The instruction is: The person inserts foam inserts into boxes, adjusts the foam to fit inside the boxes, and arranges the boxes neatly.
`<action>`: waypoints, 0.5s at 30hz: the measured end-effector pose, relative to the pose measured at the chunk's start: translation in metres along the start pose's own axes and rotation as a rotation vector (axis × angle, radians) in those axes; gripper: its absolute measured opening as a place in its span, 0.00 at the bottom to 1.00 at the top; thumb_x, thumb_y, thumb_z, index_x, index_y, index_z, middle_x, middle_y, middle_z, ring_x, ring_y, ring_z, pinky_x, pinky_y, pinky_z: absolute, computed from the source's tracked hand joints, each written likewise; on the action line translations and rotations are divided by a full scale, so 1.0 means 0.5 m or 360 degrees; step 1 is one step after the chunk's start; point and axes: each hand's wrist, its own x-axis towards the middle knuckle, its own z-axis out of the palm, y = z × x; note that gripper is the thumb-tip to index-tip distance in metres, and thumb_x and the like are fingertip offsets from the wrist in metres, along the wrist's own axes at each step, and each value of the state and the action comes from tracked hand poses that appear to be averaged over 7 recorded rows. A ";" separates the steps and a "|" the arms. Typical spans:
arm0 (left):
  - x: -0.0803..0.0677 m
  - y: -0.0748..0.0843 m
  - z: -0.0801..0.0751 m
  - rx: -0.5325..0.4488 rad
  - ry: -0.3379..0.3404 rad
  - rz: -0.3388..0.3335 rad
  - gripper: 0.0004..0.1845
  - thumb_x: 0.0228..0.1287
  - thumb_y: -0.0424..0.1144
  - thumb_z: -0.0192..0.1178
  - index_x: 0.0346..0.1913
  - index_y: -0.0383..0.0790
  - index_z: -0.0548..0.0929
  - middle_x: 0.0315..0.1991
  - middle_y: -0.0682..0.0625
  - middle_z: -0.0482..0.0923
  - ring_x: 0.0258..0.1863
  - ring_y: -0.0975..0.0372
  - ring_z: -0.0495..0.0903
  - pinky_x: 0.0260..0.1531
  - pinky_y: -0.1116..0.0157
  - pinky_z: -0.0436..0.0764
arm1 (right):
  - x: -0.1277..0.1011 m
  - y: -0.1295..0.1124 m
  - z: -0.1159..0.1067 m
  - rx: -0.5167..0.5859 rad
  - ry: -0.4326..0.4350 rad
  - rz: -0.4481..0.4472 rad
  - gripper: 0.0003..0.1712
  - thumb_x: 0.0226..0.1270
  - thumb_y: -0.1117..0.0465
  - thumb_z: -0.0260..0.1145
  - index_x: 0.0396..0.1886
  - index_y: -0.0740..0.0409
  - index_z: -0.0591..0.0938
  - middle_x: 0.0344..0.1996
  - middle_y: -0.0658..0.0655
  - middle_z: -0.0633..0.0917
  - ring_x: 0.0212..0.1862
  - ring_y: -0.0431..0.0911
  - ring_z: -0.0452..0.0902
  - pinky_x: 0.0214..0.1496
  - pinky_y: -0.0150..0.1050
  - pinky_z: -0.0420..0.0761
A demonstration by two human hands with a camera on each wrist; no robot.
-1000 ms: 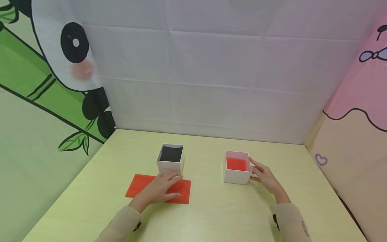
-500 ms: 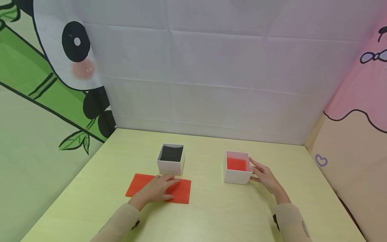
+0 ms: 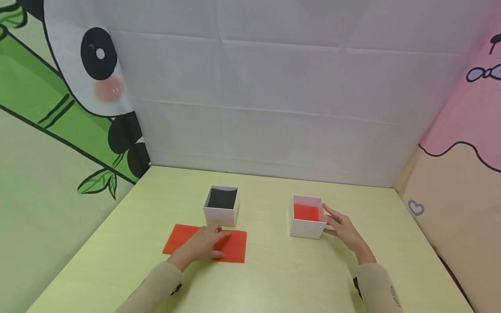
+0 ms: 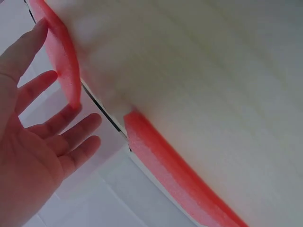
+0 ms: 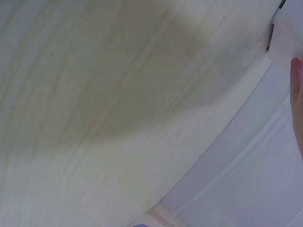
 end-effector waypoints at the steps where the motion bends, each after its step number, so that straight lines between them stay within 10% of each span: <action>1: 0.001 0.000 -0.001 -0.0014 0.0024 0.0010 0.30 0.45 0.50 0.69 0.54 0.44 0.76 0.41 0.49 0.69 0.40 0.59 0.67 0.40 0.62 0.71 | 0.000 0.000 0.000 0.0001 -0.0001 -0.0002 0.30 0.71 0.62 0.45 0.69 0.61 0.47 0.63 0.74 0.53 0.61 0.64 0.55 0.47 0.43 0.72; 6: 0.005 0.005 -0.006 -0.0220 0.0030 -0.0005 0.28 0.44 0.44 0.71 0.52 0.42 0.78 0.38 0.52 0.66 0.36 0.62 0.67 0.35 0.67 0.72 | 0.000 0.001 -0.001 0.0015 -0.0004 -0.0020 0.30 0.71 0.63 0.45 0.68 0.62 0.48 0.63 0.74 0.53 0.61 0.63 0.55 0.47 0.44 0.72; 15: 0.011 0.010 -0.013 -0.0757 0.0042 -0.0162 0.21 0.47 0.29 0.66 0.48 0.39 0.79 0.39 0.52 0.67 0.39 0.59 0.67 0.34 0.66 0.74 | -0.001 0.004 -0.002 0.0034 -0.0006 -0.0035 0.32 0.71 0.60 0.48 0.68 0.61 0.48 0.63 0.74 0.52 0.48 0.29 0.69 0.47 0.43 0.72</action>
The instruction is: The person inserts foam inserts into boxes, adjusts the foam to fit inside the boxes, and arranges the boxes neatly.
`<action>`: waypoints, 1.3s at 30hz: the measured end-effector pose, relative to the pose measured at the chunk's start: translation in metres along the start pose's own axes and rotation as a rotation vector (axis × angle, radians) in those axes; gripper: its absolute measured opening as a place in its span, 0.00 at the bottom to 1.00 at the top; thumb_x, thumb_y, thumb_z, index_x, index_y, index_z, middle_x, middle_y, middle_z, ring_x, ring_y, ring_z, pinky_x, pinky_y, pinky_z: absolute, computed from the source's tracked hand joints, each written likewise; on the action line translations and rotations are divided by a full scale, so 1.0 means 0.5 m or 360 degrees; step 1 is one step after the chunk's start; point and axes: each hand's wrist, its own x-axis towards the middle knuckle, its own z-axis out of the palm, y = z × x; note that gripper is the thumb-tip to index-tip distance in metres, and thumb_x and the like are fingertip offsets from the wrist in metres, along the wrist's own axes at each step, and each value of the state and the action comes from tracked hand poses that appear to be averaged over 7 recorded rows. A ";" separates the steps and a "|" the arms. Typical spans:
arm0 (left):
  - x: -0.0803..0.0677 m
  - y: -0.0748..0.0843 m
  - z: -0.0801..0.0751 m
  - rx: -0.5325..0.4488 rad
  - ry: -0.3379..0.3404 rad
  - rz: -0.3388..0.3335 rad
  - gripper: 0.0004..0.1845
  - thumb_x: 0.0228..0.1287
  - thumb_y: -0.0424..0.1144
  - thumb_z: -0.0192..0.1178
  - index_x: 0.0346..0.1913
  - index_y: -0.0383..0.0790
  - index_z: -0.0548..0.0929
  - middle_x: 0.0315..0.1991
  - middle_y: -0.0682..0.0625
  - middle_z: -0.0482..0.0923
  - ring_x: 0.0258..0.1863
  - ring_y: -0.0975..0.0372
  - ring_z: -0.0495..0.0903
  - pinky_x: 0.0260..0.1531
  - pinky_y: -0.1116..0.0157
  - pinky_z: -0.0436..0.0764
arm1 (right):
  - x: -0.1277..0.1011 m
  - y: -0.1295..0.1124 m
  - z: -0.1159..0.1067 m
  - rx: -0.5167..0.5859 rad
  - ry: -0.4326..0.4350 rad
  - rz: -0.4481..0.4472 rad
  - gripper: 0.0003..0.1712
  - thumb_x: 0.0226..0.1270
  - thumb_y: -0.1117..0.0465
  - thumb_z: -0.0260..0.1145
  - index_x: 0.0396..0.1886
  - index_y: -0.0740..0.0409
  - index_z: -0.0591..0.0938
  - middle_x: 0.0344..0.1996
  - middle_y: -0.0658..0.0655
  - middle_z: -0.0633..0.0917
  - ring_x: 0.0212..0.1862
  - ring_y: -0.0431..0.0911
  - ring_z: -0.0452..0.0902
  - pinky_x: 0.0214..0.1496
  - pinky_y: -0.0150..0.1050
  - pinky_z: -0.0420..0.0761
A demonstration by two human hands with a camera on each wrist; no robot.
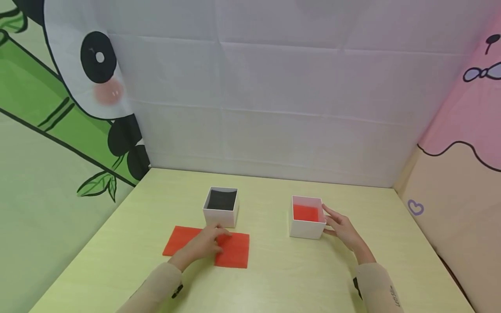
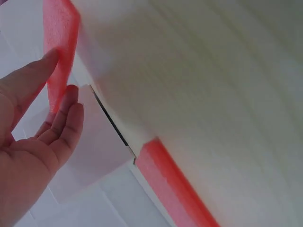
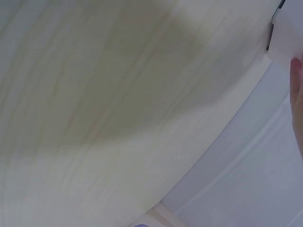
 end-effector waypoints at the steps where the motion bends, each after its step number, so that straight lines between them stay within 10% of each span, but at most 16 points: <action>1: 0.001 -0.001 0.000 -0.0076 0.0010 -0.0010 0.20 0.47 0.28 0.66 0.48 0.39 0.80 0.38 0.52 0.67 0.38 0.58 0.67 0.32 0.66 0.74 | -0.001 0.000 0.001 0.0000 0.0000 0.0001 0.32 0.71 0.59 0.48 0.68 0.61 0.48 0.63 0.74 0.52 0.48 0.29 0.69 0.47 0.44 0.72; 17: -0.002 0.030 -0.021 -0.0833 -0.0031 0.0189 0.15 0.52 0.24 0.61 0.46 0.31 0.80 0.43 0.43 0.78 0.38 0.56 0.76 0.37 0.67 0.75 | 0.002 0.003 -0.002 -0.0017 0.0022 0.0026 0.32 0.70 0.59 0.48 0.69 0.60 0.48 0.64 0.72 0.53 0.59 0.52 0.64 0.48 0.44 0.72; 39: 0.061 0.055 0.010 -0.1162 0.0044 0.0233 0.20 0.54 0.26 0.60 0.52 0.30 0.76 0.48 0.41 0.75 0.34 0.58 0.78 0.33 0.63 0.78 | -0.001 -0.004 0.000 0.0003 0.0008 0.0005 0.31 0.71 0.61 0.47 0.68 0.62 0.47 0.64 0.72 0.50 0.61 0.67 0.51 0.49 0.45 0.71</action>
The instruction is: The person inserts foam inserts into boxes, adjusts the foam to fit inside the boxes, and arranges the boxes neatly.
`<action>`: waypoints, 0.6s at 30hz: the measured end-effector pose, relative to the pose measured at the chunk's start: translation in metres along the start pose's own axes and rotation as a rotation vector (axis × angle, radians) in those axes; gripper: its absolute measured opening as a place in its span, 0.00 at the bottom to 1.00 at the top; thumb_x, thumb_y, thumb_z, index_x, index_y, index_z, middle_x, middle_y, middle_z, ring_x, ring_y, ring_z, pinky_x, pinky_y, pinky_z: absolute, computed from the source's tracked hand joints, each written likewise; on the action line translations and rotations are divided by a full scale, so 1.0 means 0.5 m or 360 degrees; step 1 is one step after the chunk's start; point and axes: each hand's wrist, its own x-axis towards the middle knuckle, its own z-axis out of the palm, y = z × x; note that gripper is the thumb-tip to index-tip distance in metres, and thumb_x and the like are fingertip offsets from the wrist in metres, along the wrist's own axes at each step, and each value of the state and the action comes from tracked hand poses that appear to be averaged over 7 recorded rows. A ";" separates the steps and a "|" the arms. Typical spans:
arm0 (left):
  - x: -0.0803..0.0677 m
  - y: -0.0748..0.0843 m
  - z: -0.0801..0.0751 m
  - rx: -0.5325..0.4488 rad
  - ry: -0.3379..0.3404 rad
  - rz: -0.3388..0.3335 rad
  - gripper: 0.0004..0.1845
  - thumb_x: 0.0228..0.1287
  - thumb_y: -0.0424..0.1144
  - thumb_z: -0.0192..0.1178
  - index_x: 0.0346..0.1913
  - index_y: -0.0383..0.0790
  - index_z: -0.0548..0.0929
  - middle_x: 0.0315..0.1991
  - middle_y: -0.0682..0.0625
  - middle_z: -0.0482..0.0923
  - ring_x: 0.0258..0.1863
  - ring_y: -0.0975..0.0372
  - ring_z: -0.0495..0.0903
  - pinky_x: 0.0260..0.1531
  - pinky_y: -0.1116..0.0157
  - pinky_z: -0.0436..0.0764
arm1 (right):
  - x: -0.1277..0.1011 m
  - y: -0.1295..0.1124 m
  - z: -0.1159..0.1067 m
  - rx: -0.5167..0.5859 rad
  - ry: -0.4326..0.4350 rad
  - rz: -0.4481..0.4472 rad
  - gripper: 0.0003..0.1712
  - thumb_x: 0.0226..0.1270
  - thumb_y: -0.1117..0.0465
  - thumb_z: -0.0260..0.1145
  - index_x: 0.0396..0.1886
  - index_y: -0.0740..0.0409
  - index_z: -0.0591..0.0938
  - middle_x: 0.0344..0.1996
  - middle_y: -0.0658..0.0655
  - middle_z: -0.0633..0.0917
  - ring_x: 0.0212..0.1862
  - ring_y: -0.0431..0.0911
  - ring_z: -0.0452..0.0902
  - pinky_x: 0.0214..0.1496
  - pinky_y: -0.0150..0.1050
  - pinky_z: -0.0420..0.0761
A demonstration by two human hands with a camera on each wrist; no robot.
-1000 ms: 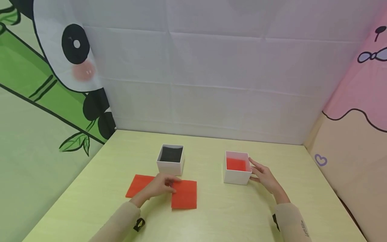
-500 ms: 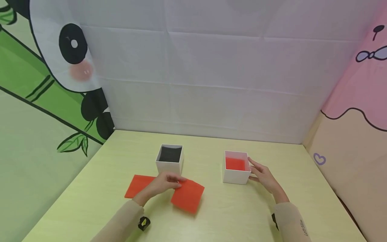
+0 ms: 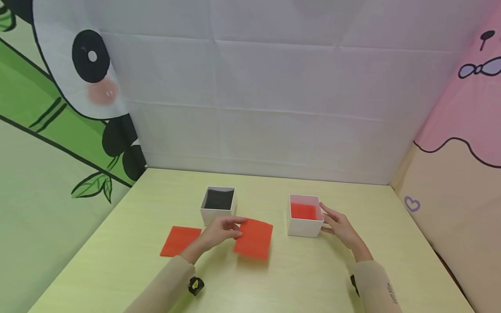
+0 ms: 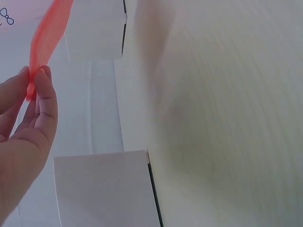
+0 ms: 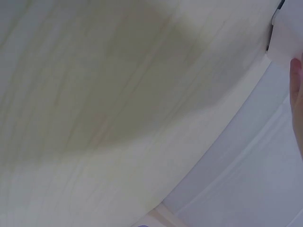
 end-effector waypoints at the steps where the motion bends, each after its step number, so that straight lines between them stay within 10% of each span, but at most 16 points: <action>1: 0.004 0.002 0.002 0.0001 0.0009 0.0007 0.20 0.54 0.26 0.60 0.53 0.29 0.75 0.48 0.40 0.75 0.34 0.59 0.78 0.34 0.64 0.78 | 0.000 0.000 0.001 0.0006 0.0001 -0.0001 0.31 0.71 0.61 0.46 0.68 0.62 0.47 0.64 0.72 0.51 0.61 0.67 0.51 0.48 0.45 0.71; 11: 0.055 0.022 0.027 0.0062 0.0185 0.0034 0.22 0.55 0.26 0.59 0.55 0.31 0.74 0.49 0.41 0.75 0.31 0.59 0.77 0.34 0.61 0.77 | 0.002 0.001 0.000 -0.0022 0.0026 0.0003 0.32 0.70 0.59 0.49 0.68 0.61 0.49 0.64 0.72 0.54 0.60 0.58 0.61 0.48 0.44 0.72; 18: 0.096 0.039 0.055 0.0011 0.0254 0.0010 0.22 0.55 0.26 0.60 0.55 0.32 0.74 0.48 0.42 0.76 0.31 0.61 0.77 0.33 0.65 0.77 | 0.001 -0.002 0.002 0.0018 0.0031 0.0010 0.31 0.71 0.61 0.47 0.68 0.61 0.49 0.65 0.72 0.51 0.62 0.66 0.51 0.48 0.46 0.71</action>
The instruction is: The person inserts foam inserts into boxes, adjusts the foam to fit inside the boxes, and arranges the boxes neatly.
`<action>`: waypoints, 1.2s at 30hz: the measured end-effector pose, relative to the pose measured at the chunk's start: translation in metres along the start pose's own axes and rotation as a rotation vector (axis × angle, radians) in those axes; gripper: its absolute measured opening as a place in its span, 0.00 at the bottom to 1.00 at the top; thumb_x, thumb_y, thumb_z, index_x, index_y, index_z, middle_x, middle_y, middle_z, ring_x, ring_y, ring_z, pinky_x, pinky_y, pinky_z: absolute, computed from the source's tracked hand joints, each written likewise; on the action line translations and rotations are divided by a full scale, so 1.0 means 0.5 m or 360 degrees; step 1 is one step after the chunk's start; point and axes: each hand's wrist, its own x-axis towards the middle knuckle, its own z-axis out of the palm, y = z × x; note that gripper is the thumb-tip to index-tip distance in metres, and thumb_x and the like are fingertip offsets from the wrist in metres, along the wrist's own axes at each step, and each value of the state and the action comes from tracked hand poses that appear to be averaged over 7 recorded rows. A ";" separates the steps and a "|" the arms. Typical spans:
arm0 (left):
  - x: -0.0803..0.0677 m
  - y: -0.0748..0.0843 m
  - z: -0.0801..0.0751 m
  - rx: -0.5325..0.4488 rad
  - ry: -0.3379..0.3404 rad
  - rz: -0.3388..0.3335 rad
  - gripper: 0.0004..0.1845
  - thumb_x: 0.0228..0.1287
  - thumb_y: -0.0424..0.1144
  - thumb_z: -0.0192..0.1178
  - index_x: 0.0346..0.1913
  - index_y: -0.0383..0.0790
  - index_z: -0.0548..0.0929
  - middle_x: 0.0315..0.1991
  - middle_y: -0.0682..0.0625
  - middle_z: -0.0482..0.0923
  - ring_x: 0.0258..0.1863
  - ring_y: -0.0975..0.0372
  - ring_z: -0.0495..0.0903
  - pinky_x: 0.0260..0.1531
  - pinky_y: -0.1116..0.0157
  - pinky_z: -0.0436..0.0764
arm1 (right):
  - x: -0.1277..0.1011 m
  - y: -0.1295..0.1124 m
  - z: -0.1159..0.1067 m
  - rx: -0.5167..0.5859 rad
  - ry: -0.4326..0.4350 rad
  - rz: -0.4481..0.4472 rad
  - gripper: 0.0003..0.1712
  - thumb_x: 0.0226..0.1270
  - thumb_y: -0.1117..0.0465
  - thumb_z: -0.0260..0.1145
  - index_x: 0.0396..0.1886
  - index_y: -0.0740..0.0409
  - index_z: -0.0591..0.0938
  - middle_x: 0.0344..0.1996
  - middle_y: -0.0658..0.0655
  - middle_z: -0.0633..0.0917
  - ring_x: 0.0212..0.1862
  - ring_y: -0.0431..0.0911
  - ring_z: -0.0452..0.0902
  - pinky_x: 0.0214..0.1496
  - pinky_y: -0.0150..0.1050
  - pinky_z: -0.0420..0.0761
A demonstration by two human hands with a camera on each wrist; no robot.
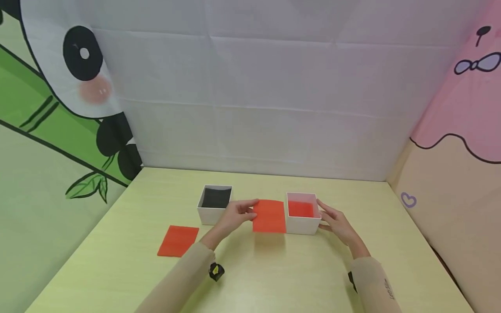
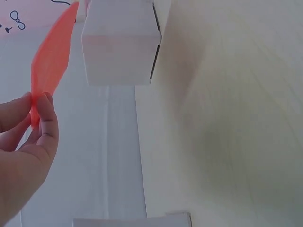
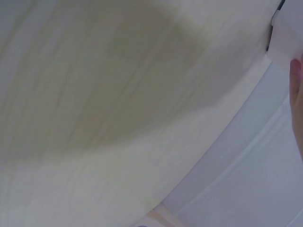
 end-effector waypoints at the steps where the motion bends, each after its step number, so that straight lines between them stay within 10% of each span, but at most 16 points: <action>1: 0.005 0.002 0.004 -0.0018 0.0008 -0.0007 0.22 0.55 0.26 0.60 0.55 0.32 0.74 0.48 0.42 0.76 0.31 0.61 0.77 0.33 0.65 0.77 | 0.000 -0.001 0.000 0.0003 0.0002 0.0004 0.30 0.71 0.61 0.47 0.68 0.61 0.49 0.65 0.71 0.50 0.62 0.66 0.51 0.48 0.46 0.71; 15: 0.033 0.064 0.051 -0.0207 0.0063 0.0006 0.22 0.54 0.20 0.56 0.55 0.24 0.71 0.45 0.33 0.75 0.31 0.56 0.78 0.35 0.65 0.77 | 0.002 0.005 -0.001 0.0001 0.0035 0.0018 0.32 0.69 0.58 0.50 0.68 0.61 0.51 0.66 0.69 0.50 0.62 0.65 0.51 0.47 0.45 0.72; 28: 0.106 0.016 0.101 -0.0132 0.0149 -0.0077 0.22 0.53 0.22 0.59 0.53 0.31 0.75 0.46 0.42 0.77 0.30 0.61 0.79 0.31 0.67 0.78 | 0.003 0.010 0.002 0.0042 0.0010 -0.0016 0.32 0.69 0.58 0.50 0.68 0.62 0.51 0.66 0.68 0.49 0.63 0.64 0.50 0.47 0.44 0.73; 36: 0.123 0.018 0.124 -0.0057 0.0155 -0.0102 0.20 0.56 0.23 0.57 0.54 0.31 0.75 0.45 0.44 0.77 0.27 0.65 0.76 0.30 0.71 0.77 | 0.001 0.010 0.002 0.0070 -0.0013 -0.0065 0.32 0.69 0.58 0.50 0.67 0.63 0.51 0.66 0.68 0.49 0.51 0.31 0.67 0.47 0.45 0.72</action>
